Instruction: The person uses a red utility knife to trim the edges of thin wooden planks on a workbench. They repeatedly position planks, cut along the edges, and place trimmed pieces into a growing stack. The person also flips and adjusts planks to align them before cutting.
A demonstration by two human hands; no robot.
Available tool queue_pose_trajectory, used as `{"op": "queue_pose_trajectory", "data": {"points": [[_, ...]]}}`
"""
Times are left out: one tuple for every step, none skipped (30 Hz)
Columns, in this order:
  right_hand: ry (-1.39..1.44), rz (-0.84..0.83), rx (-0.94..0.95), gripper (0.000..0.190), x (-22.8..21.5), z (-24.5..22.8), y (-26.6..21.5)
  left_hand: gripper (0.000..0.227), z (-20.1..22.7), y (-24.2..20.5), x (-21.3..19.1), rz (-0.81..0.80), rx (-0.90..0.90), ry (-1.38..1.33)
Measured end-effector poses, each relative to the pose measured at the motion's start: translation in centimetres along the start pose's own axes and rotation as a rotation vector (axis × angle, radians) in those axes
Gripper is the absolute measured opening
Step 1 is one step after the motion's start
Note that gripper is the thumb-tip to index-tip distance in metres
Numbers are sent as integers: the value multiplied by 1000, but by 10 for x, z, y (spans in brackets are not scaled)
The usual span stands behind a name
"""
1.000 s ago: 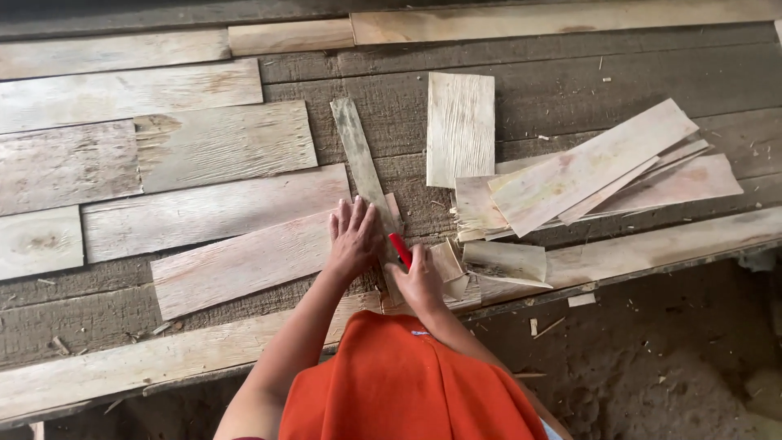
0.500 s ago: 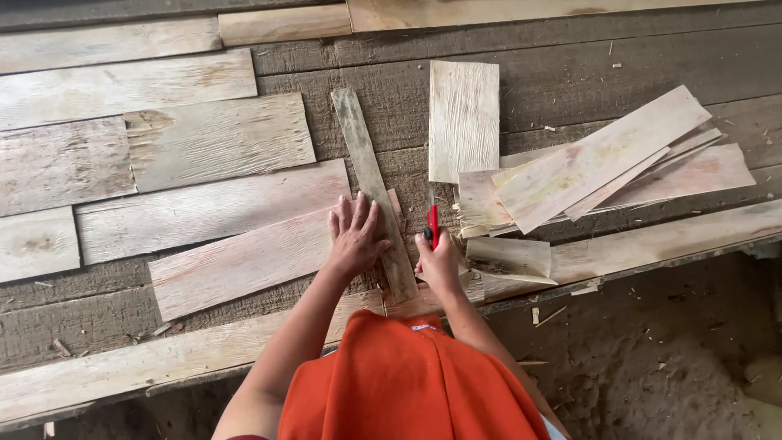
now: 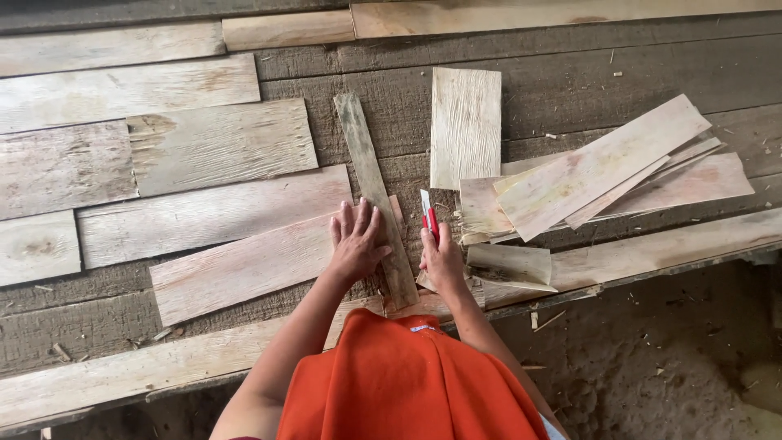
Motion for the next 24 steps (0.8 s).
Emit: {"op": "queue_pose_trajectory", "data": {"points": [[-36,-9,32,34,0,2,3,97,1,0,-1,-10,-4,-2],[-73,-18,64,36,1,5,7,96,1,0,-2,-20,-7,-3],[-73,-18,61,36,0,3,7,96,2,0,-2,-18,-8,-3],[-156,-37,54,37,0,1,6,97,2,-1,-3,-27,-6,-2],[-240,-55,48,39,0,-1,6,97,2,-1,-4,-37,-5,-1],[-240,-55,46,39,0,-12,0,97,1,0,-1,-35,-6,-2],[-310,-66,-7,42,-1,-24,-6,97,0,1,1,-42,-9,0],[-380,-77,-60,51,-1,-35,-12,96,-2,2,4,-49,-11,1],[-382,-78,-62,51,2,-39,-15,96,-1,2,2,-47,-13,-1],[-462,-95,-98,56,6,-43,-17,97,0,1,0,-51,-7,-12],[-542,-112,-134,61,9,-48,-20,97,1,1,-2,-53,-2,-23],[-545,-112,-137,61,16,-40,-13,97,1,1,-2,-50,-3,-25],[-584,-127,-133,62,24,-33,-7,96,1,1,-2,-59,-4,-29],[-622,-141,-129,64,32,-26,-1,95,1,1,-2,-68,-6,-33],[-624,-142,-131,64,35,-21,3,95,1,1,-3,-66,-7,-35],[-640,-139,-126,64,39,-17,7,94,2,1,-5,-72,-6,-38],[-657,-135,-121,64,43,-13,11,94,3,1,-6,-77,-5,-42],[-660,-136,-124,64,41,-16,9,94,2,2,-6,-74,-7,-44],[-652,-137,-129,64,40,-19,8,94,2,2,-6,-82,-7,-48],[-644,-138,-134,64,39,-22,6,95,2,3,-5,-90,-7,-52],[-647,-141,-136,64,40,-20,7,95,3,3,-6,-89,-10,-55],[-653,-142,-147,64,41,-19,9,95,4,3,-7,-97,-14,-46],[-657,-140,-158,64,42,-18,11,96,6,4,-8,-104,-16,-36],[-660,-141,-159,64,43,-16,13,96,8,3,-11,-103,-17,-38]]}}
Point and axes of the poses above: each hand's wrist, its own y-axis towards the middle knuckle, its own x-axis out of the palm, z = x × y, the point moved 1 cm from there along y, towards the middle knuckle, and after that the axes turned 4 degrees about -y, right-handed, at the moved point
